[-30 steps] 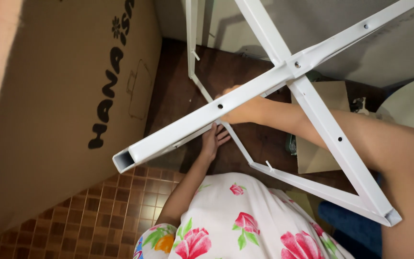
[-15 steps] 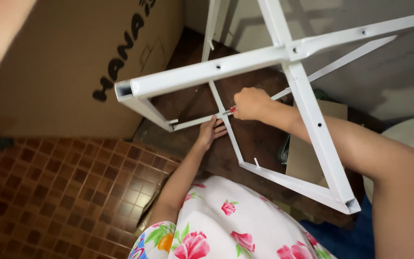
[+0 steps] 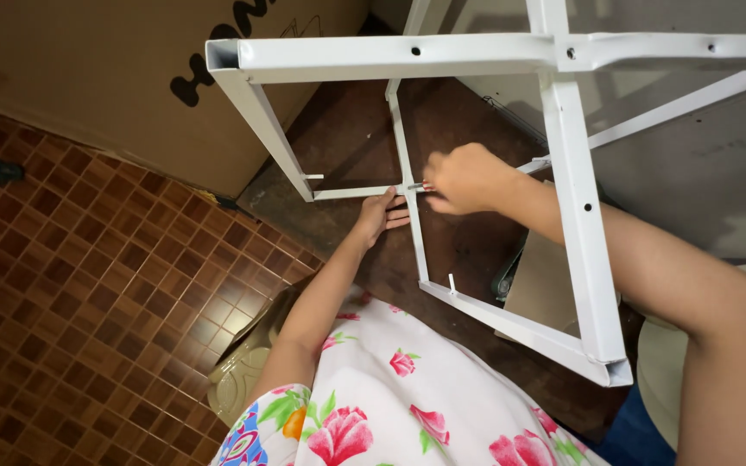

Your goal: The person assembles a white metal furniture frame on the floor, using a screwdriver to drive screws at the frame joints while holding the bars aligned. They pick up screws from a cardboard sheet, tighten multiple joints, reposition the frame, and attach a bar with black end caps.

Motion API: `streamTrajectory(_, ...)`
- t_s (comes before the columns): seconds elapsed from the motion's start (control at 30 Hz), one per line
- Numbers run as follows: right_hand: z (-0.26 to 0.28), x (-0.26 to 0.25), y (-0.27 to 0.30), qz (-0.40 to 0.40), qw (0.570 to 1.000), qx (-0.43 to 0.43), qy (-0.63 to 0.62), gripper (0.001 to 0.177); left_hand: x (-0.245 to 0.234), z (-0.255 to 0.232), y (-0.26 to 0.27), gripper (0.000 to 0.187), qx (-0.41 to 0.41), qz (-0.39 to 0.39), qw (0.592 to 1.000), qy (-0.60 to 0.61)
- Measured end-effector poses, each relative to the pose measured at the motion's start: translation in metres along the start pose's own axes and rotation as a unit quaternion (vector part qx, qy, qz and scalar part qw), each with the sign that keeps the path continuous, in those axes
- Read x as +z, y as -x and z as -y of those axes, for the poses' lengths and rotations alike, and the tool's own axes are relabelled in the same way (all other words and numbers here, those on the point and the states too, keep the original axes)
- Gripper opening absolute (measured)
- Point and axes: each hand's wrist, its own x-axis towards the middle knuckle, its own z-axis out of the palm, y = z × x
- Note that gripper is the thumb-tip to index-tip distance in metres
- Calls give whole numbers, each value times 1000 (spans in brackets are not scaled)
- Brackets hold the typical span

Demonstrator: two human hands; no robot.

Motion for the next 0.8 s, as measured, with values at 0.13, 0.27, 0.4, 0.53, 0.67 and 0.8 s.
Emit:
streamTrajectory(0.13,-5,-11,-11,-136,946,216,-200,44,2,-3,1,52,5,2,1000,7)
streamTrajectory(0.27,-27,-24,-24,229,758,499,-352,51,1,-2,2,52,8,7,1000,12)
streamTrajectory(0.4,-21,-18,-21,301,876,355,-123,48,-1,0,1,51,10,12,1000,13)
streamTrajectory(0.53,-13,-1,-18,238,963,115,56,15,0,-3,0,52,1,-1,1000,3)
streamTrajectory(0.67,-7,12,-17,67,988,-75,115,11,1,-5,2,53,2,4,1000,-7)
streamTrajectory(0.8,-3,8,-12,81,993,-39,72,26,1,-5,3,51,3,4,1000,5)
